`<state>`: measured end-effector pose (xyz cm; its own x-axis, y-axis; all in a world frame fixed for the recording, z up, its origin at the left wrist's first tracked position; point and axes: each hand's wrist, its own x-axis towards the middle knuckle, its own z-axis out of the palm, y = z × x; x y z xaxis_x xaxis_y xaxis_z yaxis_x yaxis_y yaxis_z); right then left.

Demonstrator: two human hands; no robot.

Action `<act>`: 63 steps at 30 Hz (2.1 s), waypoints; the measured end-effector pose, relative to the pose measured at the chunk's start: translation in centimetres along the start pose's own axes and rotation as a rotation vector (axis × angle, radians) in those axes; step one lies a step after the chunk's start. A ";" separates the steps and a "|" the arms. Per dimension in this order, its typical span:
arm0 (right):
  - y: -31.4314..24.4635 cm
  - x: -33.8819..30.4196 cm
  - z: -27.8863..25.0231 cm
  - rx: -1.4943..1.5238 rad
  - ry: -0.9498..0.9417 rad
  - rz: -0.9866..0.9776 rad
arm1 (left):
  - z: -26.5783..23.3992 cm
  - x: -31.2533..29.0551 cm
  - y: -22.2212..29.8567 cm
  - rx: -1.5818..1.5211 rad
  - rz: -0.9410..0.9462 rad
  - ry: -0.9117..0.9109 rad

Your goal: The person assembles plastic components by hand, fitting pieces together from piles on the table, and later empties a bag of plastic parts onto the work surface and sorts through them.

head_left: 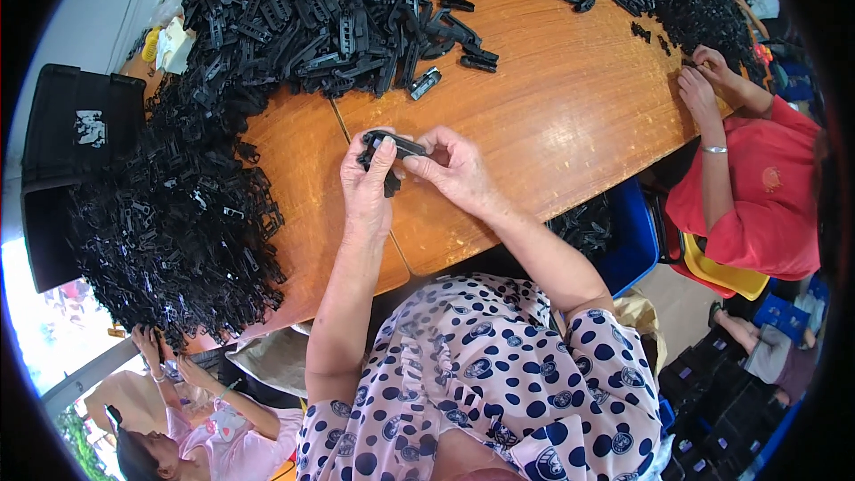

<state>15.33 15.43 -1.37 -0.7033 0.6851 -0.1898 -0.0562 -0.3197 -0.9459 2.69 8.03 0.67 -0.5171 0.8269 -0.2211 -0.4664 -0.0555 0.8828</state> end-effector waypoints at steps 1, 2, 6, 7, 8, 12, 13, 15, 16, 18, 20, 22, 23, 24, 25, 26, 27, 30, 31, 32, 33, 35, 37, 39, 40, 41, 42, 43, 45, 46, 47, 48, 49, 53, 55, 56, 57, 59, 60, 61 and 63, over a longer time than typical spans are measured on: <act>0.1 0.7 -0.8 -0.077 -0.095 -0.013 | -0.1 0.5 0.2 0.006 -0.001 -0.005; -0.3 1.5 -1.8 -0.071 -0.091 -0.017 | -0.1 1.0 0.7 0.005 -0.061 0.006; -3.4 4.4 -3.5 -1.024 0.098 -0.421 | 1.8 3.5 2.5 0.527 0.000 0.003; -3.3 5.3 -3.5 -1.151 0.083 -0.433 | 1.8 4.9 2.1 0.726 0.201 -0.036; -3.4 5.6 -3.6 -1.280 0.070 -0.443 | 2.0 6.1 1.9 0.729 0.205 -0.040; -2.8 4.5 -4.8 -1.413 0.114 -0.543 | 5.7 8.7 2.8 1.655 0.635 -0.229; -2.5 4.1 -5.2 -1.415 0.116 -0.542 | 6.2 9.4 2.4 1.810 0.605 -0.241; -2.0 3.2 -6.1 -1.518 0.168 -0.575 | 7.1 10.2 2.0 2.035 0.552 -0.271; -1.9 2.8 -6.5 -1.520 0.171 -0.571 | 7.2 10.4 1.8 2.033 0.553 -0.276; -2.1 2.3 -7.2 -1.410 0.202 -0.582 | 7.1 10.7 1.5 2.108 0.562 -0.314; -2.7 1.9 -7.3 -1.318 0.229 -0.566 | 6.3 10.7 1.1 2.079 0.574 -0.319; -3.1 1.7 -7.2 -1.226 0.261 -0.550 | 5.9 10.6 1.2 2.030 0.607 -0.276; -3.2 2.0 -6.9 -1.244 0.268 -0.491 | 5.3 10.2 1.4 2.030 0.610 -0.270; -3.1 2.1 -7.0 -1.262 0.284 -0.426 | 5.1 9.3 1.7 1.930 0.605 -0.213; -2.6 2.4 -7.4 -1.263 0.288 -0.427 | 4.7 8.4 2.0 1.829 0.597 -0.156; -1.7 2.8 -7.9 -1.302 0.311 -0.467 | 4.1 7.9 2.0 1.828 0.600 -0.157; -1.7 3.0 -7.6 -1.337 0.322 -0.515 | 3.3 7.0 2.3 1.582 0.451 -0.101; -2.1 2.5 -6.6 -1.307 0.386 -0.516 | 1.3 4.1 2.9 0.957 0.034 -0.040; -2.2 2.6 -6.1 -1.297 0.389 -0.509 | 0.5 3.1 3.2 0.659 -0.126 -0.083; -2.1 2.9 -5.8 -1.299 0.374 -0.517 | -0.4 2.2 3.4 0.354 -0.274 -0.125; -1.8 3.1 -5.9 -1.296 0.363 -0.515 | -1.2 1.6 2.9 0.230 -0.310 -0.141; -1.2 3.5 -6.2 -1.307 0.389 -0.550 | -2.4 0.3 2.0 0.061 -0.347 -0.179; -0.8 3.4 -6.4 -1.303 0.365 -0.582 | -3.7 -0.9 1.7 -0.173 -0.429 -0.193; -0.9 2.9 -6.7 -1.320 0.369 -0.659 | -4.5 -1.7 1.1 -0.244 -0.444 -0.184; -0.9 2.6 -6.5 -1.327 0.350 -0.661 | -4.9 -2.1 0.7 -0.304 -0.467 -0.187; -0.9 2.0 -6.2 -1.110 0.324 -0.560 | -5.3 -2.5 0.5 -0.319 -0.463 -0.177; -1.1 1.4 -5.7 -0.897 0.296 -0.458 | -5.6 -2.8 0.2 -0.363 -0.485 -0.187; -1.8 0.4 -4.4 -0.761 0.226 -0.455 | -5.9 -3.1 0.1 -0.406 -0.509 -0.195; -2.1 -1.2 -2.7 -0.650 0.081 -0.474 | -5.8 -3.5 -0.4 -0.429 -0.531 -0.190; -2.4 -1.7 -1.4 -0.614 0.004 -0.505 | -5.8 -3.8 -0.5 -0.437 -0.553 -0.184; -3.3 -2.5 -0.4 -0.648 -0.069 -0.593 | -5.7 -4.2 -0.5 -0.447 -0.549 -0.172; -3.7 -3.0 0.4 -0.650 -0.078 -0.588 | -5.5 -4.6 -0.3 -0.427 -0.564 -0.165; -3.9 -3.3 1.0 -0.629 -0.152 -0.630 | -5.3 -4.9 0.0 -0.406 -0.579 -0.157; -4.7 -4.1 2.1 -0.727 -0.328 -0.757 | -5.7 -6.2 0.8 -0.400 -0.570 -0.183; -4.7 -4.5 2.1 -0.860 -0.380 -0.850 | -6.1 -6.4 1.0 -0.375 -0.560 -0.275; -4.5 -4.7 2.1 -0.883 -0.385 -0.867 | -6.3 -6.6 1.0 -0.379 -0.556 -0.269; -4.2 -4.9 2.2 -0.907 -0.385 -0.887 | -6.6 -6.6 1.1 -0.344 -0.559 -0.277; -3.8 -5.0 2.4 -0.943 -0.352 -0.922 | -6.7 -6.9 1.5 -0.310 -0.559 -0.282; -3.6 -5.0 2.6 -0.980 -0.314 -0.956 | -6.5 -7.3 2.1 -0.273 -0.501 -0.293; -3.5 -5.1 2.9 -0.978 -0.317 -0.958 | -6.3 -7.8 2.3 -0.236 -0.443 -0.302; -3.2 -5.1 3.7 -0.981 -0.201 -0.977 | -6.1 -8.8 1.5 -0.237 -0.335 -0.240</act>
<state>16.46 10.51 3.62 -0.7610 0.2310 0.6063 -0.1230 0.8661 -0.4844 2.23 -2.76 1.41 -0.1431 0.9255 -0.3506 -0.7443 0.1328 0.6545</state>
